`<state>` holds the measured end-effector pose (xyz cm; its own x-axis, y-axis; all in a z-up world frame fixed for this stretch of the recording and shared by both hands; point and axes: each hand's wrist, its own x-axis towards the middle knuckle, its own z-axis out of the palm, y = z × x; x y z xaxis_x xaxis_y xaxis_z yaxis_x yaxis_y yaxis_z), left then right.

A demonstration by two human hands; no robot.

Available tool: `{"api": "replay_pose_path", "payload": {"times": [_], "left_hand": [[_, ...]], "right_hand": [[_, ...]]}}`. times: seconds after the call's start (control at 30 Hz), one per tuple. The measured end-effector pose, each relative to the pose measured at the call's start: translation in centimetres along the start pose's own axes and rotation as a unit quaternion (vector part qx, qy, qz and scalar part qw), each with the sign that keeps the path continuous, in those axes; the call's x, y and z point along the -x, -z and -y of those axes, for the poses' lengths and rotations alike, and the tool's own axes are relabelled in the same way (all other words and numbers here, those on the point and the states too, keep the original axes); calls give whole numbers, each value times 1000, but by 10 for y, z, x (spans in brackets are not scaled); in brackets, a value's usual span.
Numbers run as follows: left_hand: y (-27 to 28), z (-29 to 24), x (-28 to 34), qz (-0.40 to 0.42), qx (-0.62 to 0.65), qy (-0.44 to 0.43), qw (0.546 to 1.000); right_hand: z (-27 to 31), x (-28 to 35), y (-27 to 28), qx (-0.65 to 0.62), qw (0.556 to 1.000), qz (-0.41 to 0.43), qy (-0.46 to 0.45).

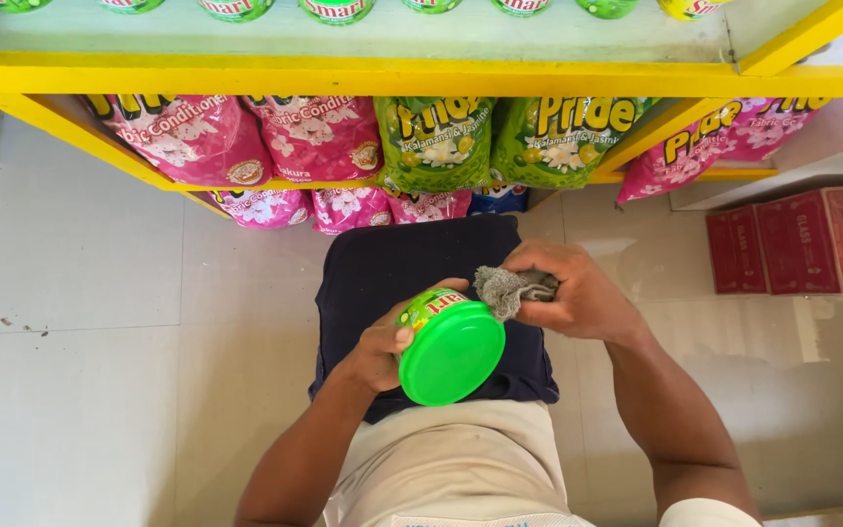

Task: Wiping down laundry detergent and fabric conditioner containers on a retail shelf in a grocery store.

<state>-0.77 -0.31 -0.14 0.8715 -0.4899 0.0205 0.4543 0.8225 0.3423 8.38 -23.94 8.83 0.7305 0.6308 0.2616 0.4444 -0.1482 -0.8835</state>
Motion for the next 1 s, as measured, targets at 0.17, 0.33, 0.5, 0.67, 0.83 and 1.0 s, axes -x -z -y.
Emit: {"api": "replay_pose_path", "payload": {"times": [0.17, 0.33, 0.5, 0.67, 0.83, 1.0], "left_hand": [[-8, 0, 2, -24, -23, 27, 999], [-6, 12, 4, -65, -50, 53, 995], [28, 30, 4, -57, -86, 72, 992], [18, 33, 2, -60, -89, 71, 992], [-19, 13, -4, -76, -94, 57, 991], [-4, 18, -4, -79, -88, 60, 991]], "right_hand": [[6, 0, 0, 8, 1000, 9, -5], [16, -2, 1, 165, 986, 30, 20], [40, -21, -2, 237, 966, 87, 61], [34, -15, 0, 276, 950, 123, 82], [-10, 21, 9, 156, 981, 70, -93], [-44, 56, -2, 49, 990, 10, -133]]}}
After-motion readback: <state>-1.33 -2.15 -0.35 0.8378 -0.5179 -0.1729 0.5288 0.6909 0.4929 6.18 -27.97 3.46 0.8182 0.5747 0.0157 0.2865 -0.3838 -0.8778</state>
